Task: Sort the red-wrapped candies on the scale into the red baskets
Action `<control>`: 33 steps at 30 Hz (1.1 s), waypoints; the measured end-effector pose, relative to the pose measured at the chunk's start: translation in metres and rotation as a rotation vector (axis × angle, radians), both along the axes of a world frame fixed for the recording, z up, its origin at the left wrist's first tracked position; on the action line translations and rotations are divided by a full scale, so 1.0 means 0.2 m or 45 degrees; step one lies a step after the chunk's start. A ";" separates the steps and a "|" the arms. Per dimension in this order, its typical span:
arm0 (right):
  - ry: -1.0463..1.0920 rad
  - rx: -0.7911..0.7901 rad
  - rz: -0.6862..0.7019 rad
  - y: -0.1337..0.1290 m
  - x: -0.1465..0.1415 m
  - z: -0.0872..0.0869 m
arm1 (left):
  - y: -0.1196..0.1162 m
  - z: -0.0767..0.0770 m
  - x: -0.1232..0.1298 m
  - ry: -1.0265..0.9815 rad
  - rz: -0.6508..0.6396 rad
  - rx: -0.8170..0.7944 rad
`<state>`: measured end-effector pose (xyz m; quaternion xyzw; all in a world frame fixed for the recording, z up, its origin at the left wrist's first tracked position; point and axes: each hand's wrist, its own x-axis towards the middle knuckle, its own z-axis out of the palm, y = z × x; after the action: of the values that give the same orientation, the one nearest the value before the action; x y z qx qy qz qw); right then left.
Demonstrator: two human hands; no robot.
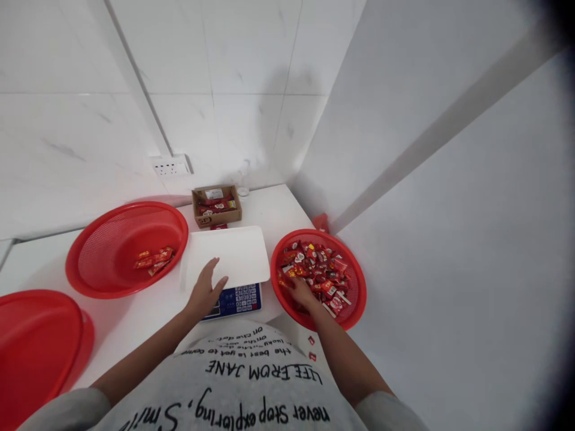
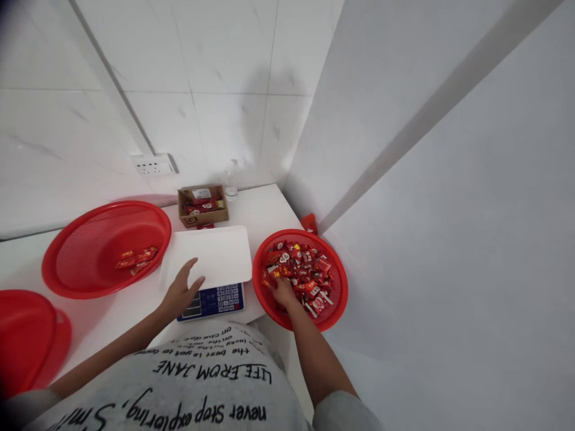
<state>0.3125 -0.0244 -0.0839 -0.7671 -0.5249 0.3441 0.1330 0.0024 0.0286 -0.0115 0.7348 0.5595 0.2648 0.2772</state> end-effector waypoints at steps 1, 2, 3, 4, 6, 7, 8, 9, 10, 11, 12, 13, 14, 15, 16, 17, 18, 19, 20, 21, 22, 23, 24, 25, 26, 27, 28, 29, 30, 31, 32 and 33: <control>-0.044 0.025 -0.006 0.02 0.02 0.00 | -0.03 0.00 0.03 0.006 -0.012 -0.009; -0.089 0.050 -0.017 0.03 0.04 0.00 | -0.05 -0.01 0.06 0.012 -0.010 -0.017; -0.135 0.074 -0.034 0.04 0.05 0.01 | -0.06 -0.01 0.07 0.017 0.005 -0.026; -0.179 0.097 -0.053 0.05 0.08 0.02 | -0.07 -0.01 0.09 0.021 0.030 -0.038; -0.254 0.145 -0.092 0.07 0.12 0.04 | -0.09 -0.01 0.11 0.025 0.088 -0.064; -0.302 0.174 -0.106 0.09 0.14 0.05 | -0.10 -0.01 0.12 0.026 0.112 -0.079; -0.357 0.197 -0.116 0.10 0.17 0.05 | -0.11 0.00 0.13 0.025 0.134 -0.096; -0.411 0.201 -0.118 0.12 0.19 0.05 | -0.12 0.00 0.14 0.024 0.152 -0.119; -0.455 0.182 -0.110 0.14 0.21 0.05 | -0.13 0.01 0.16 0.021 0.165 -0.146; -0.486 0.142 -0.095 0.15 0.22 0.04 | -0.15 0.02 0.17 0.018 0.175 -0.175; -0.498 0.091 -0.071 0.17 0.23 0.03 | -0.16 0.02 0.18 0.015 0.182 -0.201; -0.492 0.041 -0.041 0.18 0.24 0.02 | -0.17 0.02 0.20 0.014 0.187 -0.222; -0.481 0.005 -0.004 0.18 0.24 0.02 | -0.18 0.02 0.21 0.014 0.187 -0.237; -0.472 -0.011 0.035 0.18 0.24 0.01 | -0.18 0.03 0.22 0.017 0.183 -0.248; -0.468 -0.008 0.079 0.17 0.24 0.01 | -0.19 0.03 0.23 0.020 0.177 -0.255; -0.463 0.006 0.133 0.15 0.24 0.00 | -0.19 0.03 0.24 0.024 0.167 -0.258; -0.455 0.019 0.198 0.12 0.24 0.00 | -0.19 0.03 0.25 0.028 0.157 -0.259; -0.442 0.023 0.265 0.09 0.23 0.00 | -0.19 0.03 0.26 0.031 0.144 -0.260; -0.424 0.021 0.329 0.05 0.22 0.00 | -0.18 0.03 0.27 0.034 0.131 -0.261; -0.399 0.015 0.384 0.02 0.21 0.01 | -0.18 0.03 0.29 0.036 0.114 -0.264; -0.369 0.008 0.425 -0.02 0.20 0.01 | -0.17 0.03 0.31 0.040 0.092 -0.269; -0.339 0.001 0.447 -0.05 0.20 0.01 | -0.17 0.04 0.33 0.044 0.064 -0.277; -0.311 -0.005 0.451 -0.07 0.19 0.02 | -0.16 0.04 0.34 0.049 0.033 -0.284; -0.284 -0.017 0.445 -0.09 0.19 0.02 | -0.16 0.04 0.36 0.055 0.002 -0.289; -0.260 -0.040 0.431 -0.10 0.19 0.03 | -0.16 0.05 0.38 0.061 -0.026 -0.294; -0.237 -0.073 0.413 -0.11 0.19 0.03 | -0.15 0.05 0.39 0.069 -0.052 -0.298; -0.215 -0.102 0.396 -0.11 0.20 0.04 | -0.15 0.06 0.40 0.076 -0.071 -0.300; -0.197 -0.117 0.383 -0.10 0.20 0.04 | -0.15 0.06 0.41 0.082 -0.087 -0.303; -0.183 -0.115 0.373 -0.10 0.20 0.04 | -0.15 0.06 0.42 0.087 -0.100 -0.304; -0.177 -0.100 0.363 -0.09 0.20 0.05 | -0.15 0.07 0.42 0.091 -0.110 -0.307; -0.176 -0.074 0.355 -0.09 0.19 0.05 | -0.15 0.07 0.43 0.095 -0.117 -0.310; -0.174 -0.044 0.352 -0.08 0.18 0.05 | -0.16 0.07 0.43 0.098 -0.121 -0.316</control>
<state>0.3488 -0.0403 -0.0746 -0.7113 -0.6273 0.3151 0.0352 0.0878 -0.0028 0.0024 0.7302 0.5628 0.1518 0.3564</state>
